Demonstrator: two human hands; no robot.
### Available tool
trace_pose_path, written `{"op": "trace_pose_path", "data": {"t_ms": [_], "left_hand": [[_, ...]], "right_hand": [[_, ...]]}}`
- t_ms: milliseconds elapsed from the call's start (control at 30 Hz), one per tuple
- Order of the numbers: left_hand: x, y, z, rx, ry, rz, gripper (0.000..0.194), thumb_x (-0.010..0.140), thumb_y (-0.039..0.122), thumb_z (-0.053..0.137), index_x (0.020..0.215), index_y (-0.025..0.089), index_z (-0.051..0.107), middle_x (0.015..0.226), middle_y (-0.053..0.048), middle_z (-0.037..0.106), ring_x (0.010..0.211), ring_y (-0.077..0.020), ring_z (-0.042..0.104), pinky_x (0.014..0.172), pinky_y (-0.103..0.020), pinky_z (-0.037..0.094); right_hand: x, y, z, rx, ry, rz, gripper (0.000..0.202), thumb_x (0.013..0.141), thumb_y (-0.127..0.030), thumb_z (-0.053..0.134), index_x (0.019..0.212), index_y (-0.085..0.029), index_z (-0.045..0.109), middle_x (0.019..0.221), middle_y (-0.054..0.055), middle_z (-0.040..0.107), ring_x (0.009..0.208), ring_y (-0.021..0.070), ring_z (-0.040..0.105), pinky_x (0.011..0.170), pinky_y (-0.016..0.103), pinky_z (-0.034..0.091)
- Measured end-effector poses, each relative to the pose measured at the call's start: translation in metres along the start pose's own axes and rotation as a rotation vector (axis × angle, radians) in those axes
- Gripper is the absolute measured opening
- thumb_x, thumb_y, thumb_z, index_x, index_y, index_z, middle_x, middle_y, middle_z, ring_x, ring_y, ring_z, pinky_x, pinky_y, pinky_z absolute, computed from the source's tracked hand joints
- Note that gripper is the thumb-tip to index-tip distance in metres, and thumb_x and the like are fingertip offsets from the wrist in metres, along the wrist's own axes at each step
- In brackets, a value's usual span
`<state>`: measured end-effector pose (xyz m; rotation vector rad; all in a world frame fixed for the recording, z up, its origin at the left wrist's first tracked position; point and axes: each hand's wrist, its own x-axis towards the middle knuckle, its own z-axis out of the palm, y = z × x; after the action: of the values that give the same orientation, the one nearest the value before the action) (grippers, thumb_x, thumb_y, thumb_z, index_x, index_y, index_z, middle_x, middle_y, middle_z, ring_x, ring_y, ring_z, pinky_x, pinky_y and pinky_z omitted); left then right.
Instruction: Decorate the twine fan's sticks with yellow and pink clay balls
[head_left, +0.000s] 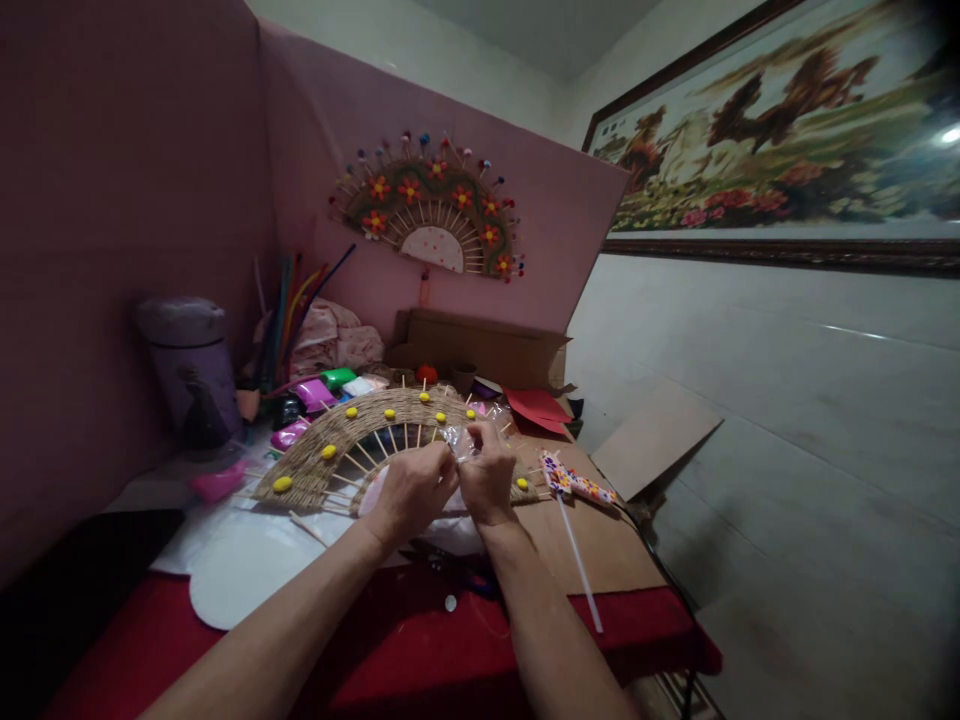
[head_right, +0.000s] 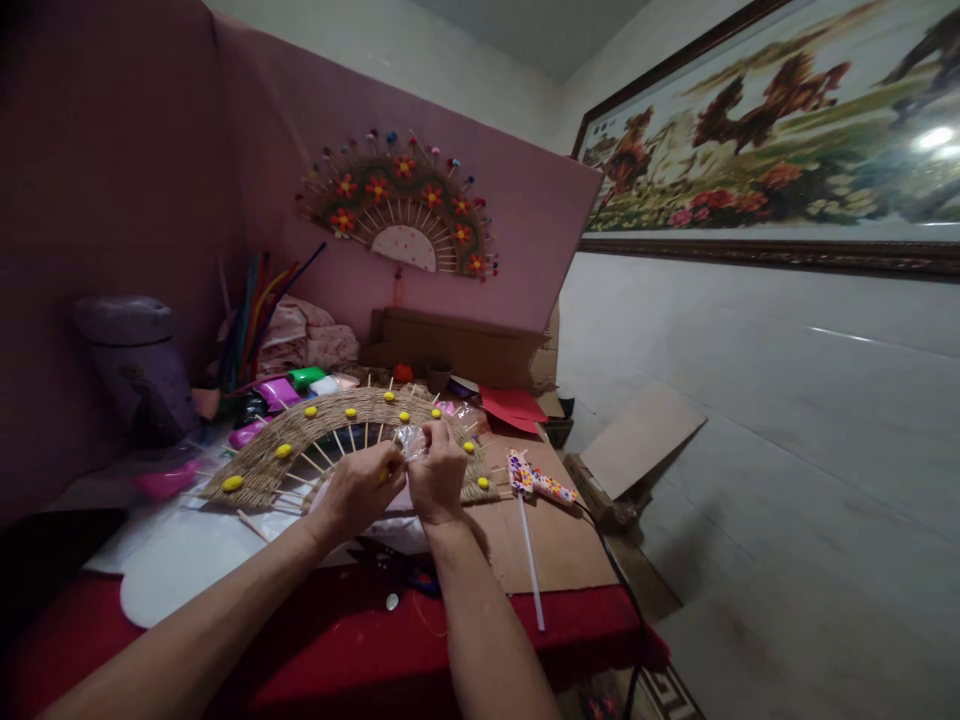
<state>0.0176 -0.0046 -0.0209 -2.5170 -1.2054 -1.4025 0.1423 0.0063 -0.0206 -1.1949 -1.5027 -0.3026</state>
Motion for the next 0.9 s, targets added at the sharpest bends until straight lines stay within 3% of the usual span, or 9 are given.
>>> {"op": "trace_pose_path", "data": {"t_ms": [133, 267, 433, 500, 567, 667, 900], "left_hand": [[0.0, 0.007, 0.002, -0.063, 0.005, -0.041, 0.014, 0.074, 0.014, 0.051, 0.064, 0.02, 0.045, 0.058, -0.001, 0.053, 0.054, -0.0137, 0.049, 0.056, -0.026, 0.03], [0.002, 0.012, -0.004, -0.26, -0.03, -0.119, 0.012, 0.077, 0.02, 0.055, 0.066, 0.019, 0.05, 0.061, 0.0, 0.056, 0.057, -0.0125, 0.05, 0.058, -0.025, 0.034], [0.01, 0.007, -0.01, -0.756, 0.102, -0.481, 0.029, 0.079, 0.047, 0.057, 0.081, 0.019, 0.05, 0.062, 0.002, 0.057, 0.047, -0.0096, 0.047, 0.048, -0.022, 0.035], [0.012, 0.001, -0.01, -0.844, 0.066, -0.589, 0.035, 0.078, 0.052, 0.056, 0.076, 0.018, 0.051, 0.058, 0.002, 0.056, 0.04, -0.0083, 0.043, 0.041, -0.021, 0.032], [0.012, -0.003, -0.009, -0.826, 0.013, -0.595, 0.037, 0.079, 0.052, 0.053, 0.064, 0.017, 0.05, 0.052, 0.002, 0.052, 0.039, -0.0079, 0.041, 0.041, -0.021, 0.031], [0.011, -0.002, -0.008, -0.723, 0.032, -0.532, 0.041, 0.082, 0.045, 0.051, 0.052, 0.018, 0.046, 0.047, 0.003, 0.046, 0.043, -0.0079, 0.041, 0.045, -0.021, 0.033], [0.008, 0.005, -0.004, -0.782, 0.043, -0.498, 0.038, 0.084, 0.042, 0.049, 0.055, 0.018, 0.045, 0.048, 0.003, 0.045, 0.045, -0.0081, 0.04, 0.046, -0.021, 0.032]], "right_hand": [[0.0, 0.0, -0.001, -0.092, 0.019, 0.051, 0.018, 0.087, -0.021, 0.045, 0.094, -0.014, 0.061, 0.073, 0.006, 0.066, 0.063, 0.017, 0.059, 0.056, 0.025, 0.038], [0.001, 0.001, -0.003, -0.109, -0.017, 0.01, 0.025, 0.092, -0.028, 0.041, 0.084, -0.015, 0.061, 0.06, 0.003, 0.062, 0.052, 0.0154, 0.056, 0.05, 0.024, 0.032], [-0.001, 0.002, -0.001, -0.128, -0.015, -0.052, 0.027, 0.094, -0.03, 0.04, 0.083, -0.016, 0.061, 0.064, 0.003, 0.064, 0.054, 0.0147, 0.057, 0.052, 0.024, 0.033], [-0.003, 0.0, 0.0, -0.123, -0.064, -0.071, 0.025, 0.093, -0.029, 0.042, 0.083, -0.016, 0.061, 0.066, 0.004, 0.065, 0.056, 0.0146, 0.059, 0.054, 0.024, 0.034], [-0.005, -0.003, 0.002, -0.102, -0.128, -0.104, 0.024, 0.093, -0.027, 0.042, 0.084, -0.017, 0.061, 0.069, 0.004, 0.066, 0.061, 0.0147, 0.061, 0.057, 0.023, 0.036], [-0.006, -0.006, 0.003, -0.086, -0.152, -0.111, 0.022, 0.092, -0.023, 0.041, 0.088, -0.016, 0.062, 0.076, 0.006, 0.068, 0.068, 0.016, 0.063, 0.061, 0.024, 0.039], [-0.003, 0.001, 0.001, -0.114, -0.1, 0.034, 0.019, 0.086, -0.021, 0.044, 0.091, -0.015, 0.061, 0.069, 0.005, 0.068, 0.059, 0.0183, 0.062, 0.055, 0.025, 0.038]]}}
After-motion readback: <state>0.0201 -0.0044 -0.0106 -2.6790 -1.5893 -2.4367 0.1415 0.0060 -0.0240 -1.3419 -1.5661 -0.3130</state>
